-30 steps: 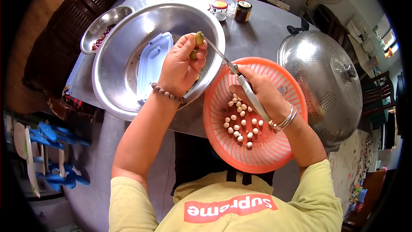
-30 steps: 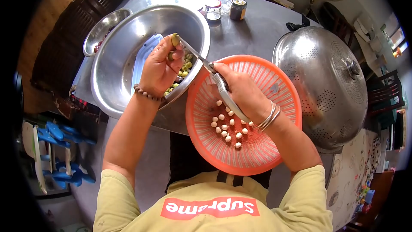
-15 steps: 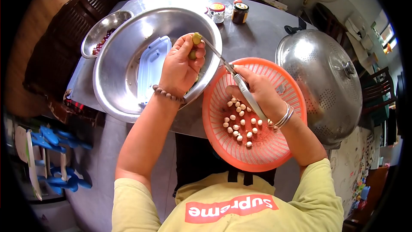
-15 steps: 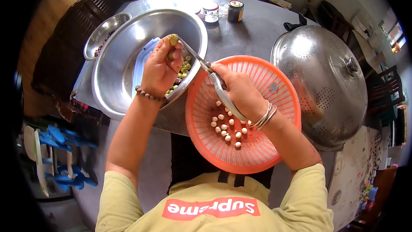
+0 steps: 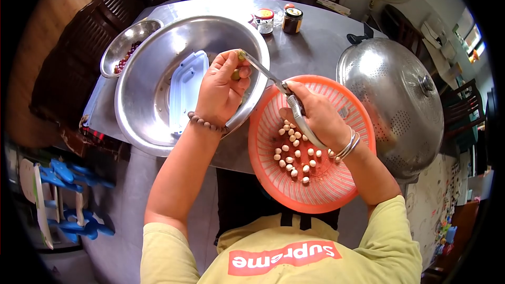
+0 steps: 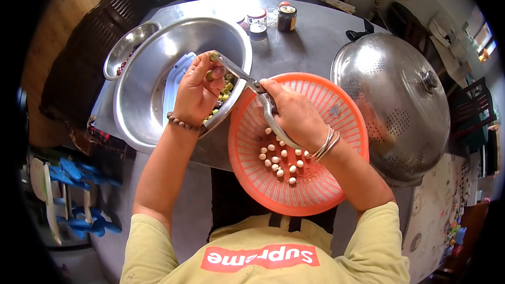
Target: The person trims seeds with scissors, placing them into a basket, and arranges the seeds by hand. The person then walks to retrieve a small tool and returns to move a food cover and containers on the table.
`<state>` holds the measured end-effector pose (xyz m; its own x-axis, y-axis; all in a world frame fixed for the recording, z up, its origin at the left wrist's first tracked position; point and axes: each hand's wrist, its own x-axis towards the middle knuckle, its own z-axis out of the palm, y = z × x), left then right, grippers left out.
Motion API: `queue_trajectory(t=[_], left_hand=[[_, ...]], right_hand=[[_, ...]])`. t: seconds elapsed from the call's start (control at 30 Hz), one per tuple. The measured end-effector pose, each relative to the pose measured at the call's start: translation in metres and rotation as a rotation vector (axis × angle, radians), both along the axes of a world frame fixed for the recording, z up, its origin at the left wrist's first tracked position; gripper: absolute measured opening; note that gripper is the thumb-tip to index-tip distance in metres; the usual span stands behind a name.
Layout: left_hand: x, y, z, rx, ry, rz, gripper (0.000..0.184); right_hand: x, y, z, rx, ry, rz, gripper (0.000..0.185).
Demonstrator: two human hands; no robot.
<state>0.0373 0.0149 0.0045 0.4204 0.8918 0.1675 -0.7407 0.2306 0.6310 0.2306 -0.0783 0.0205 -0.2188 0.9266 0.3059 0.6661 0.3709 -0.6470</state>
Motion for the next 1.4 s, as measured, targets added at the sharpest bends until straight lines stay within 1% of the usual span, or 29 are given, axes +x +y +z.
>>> queue_trajectory(t=[0.1,0.17,0.23,0.3,0.37,0.47,0.53,0.6,0.63,0.7,0.8,0.9,0.97,1.03,1.07,1.1,1.2,1.27,1.4], left_hand=[[-0.002,0.002,-0.003,-0.032,-0.039,-0.009,0.017],[-0.004,0.003,-0.004,-0.058,-0.072,-0.05,0.013],[-0.004,0.004,-0.004,-0.037,-0.068,-0.063,0.014],[-0.004,0.004,-0.004,-0.017,-0.064,-0.076,0.015],[-0.002,0.005,-0.005,0.054,-0.009,-0.027,0.014],[-0.002,0.003,-0.001,0.1,0.029,-0.014,0.012],[-0.002,0.002,-0.001,0.091,0.028,-0.016,0.012],[-0.003,0.003,0.0,0.086,0.026,-0.018,0.012],[-0.004,0.003,0.0,0.081,0.019,-0.039,0.011],[-0.004,0.004,-0.001,0.075,0.011,-0.059,0.011],[-0.004,0.003,-0.002,0.082,0.007,-0.065,0.016],[0.0,-0.001,0.002,0.052,0.026,-0.05,0.018],[0.003,-0.004,0.003,0.024,0.078,0.013,0.018],[0.002,-0.001,0.001,0.032,0.095,0.027,0.015],[0.002,-0.001,0.0,0.04,0.111,0.041,0.014],[0.002,-0.001,0.001,0.037,0.111,0.041,0.014],[0.002,-0.004,0.004,0.013,0.143,0.099,0.015],[0.002,-0.003,0.004,0.053,0.177,0.155,0.016],[-0.002,0.001,-0.002,0.038,0.15,0.127,0.018]], right_hand=[[0.001,-0.001,-0.001,0.025,-0.031,-0.002,0.037],[0.001,0.0,-0.003,0.051,-0.03,-0.001,0.036],[0.001,-0.002,-0.002,0.075,-0.028,-0.001,0.036],[0.0,-0.004,0.002,0.017,-0.018,-0.006,0.034],[0.001,-0.003,0.004,0.015,-0.016,0.015,0.034],[0.002,-0.003,0.005,-0.008,-0.014,0.036,0.034],[0.002,-0.005,0.008,-0.029,-0.013,0.035,0.034],[0.0,-0.007,0.014,-0.13,-0.009,0.018,0.035],[-0.001,-0.007,0.015,-0.129,-0.009,0.017,0.035],[-0.002,-0.008,0.015,-0.227,0.074,0.024,0.035],[0.0,-0.008,0.01,-0.246,0.146,0.049,0.036],[-0.002,-0.009,0.011,-0.199,0.155,0.026,0.037],[-0.003,-0.009,0.012,-0.189,0.135,0.011,0.037],[-0.003,-0.008,0.011,-0.184,0.115,0.0,0.037],[-0.003,-0.007,0.009,-0.138,0.1,-0.004,0.036],[-0.004,-0.006,0.007,-0.094,0.084,-0.006,0.036],[-0.003,-0.005,0.009,-0.074,0.048,-0.01,0.035],[-0.002,-0.004,0.004,-0.048,0.043,-0.014,0.035],[0.002,-0.001,-0.005,0.01,0.006,-0.026,0.036]])
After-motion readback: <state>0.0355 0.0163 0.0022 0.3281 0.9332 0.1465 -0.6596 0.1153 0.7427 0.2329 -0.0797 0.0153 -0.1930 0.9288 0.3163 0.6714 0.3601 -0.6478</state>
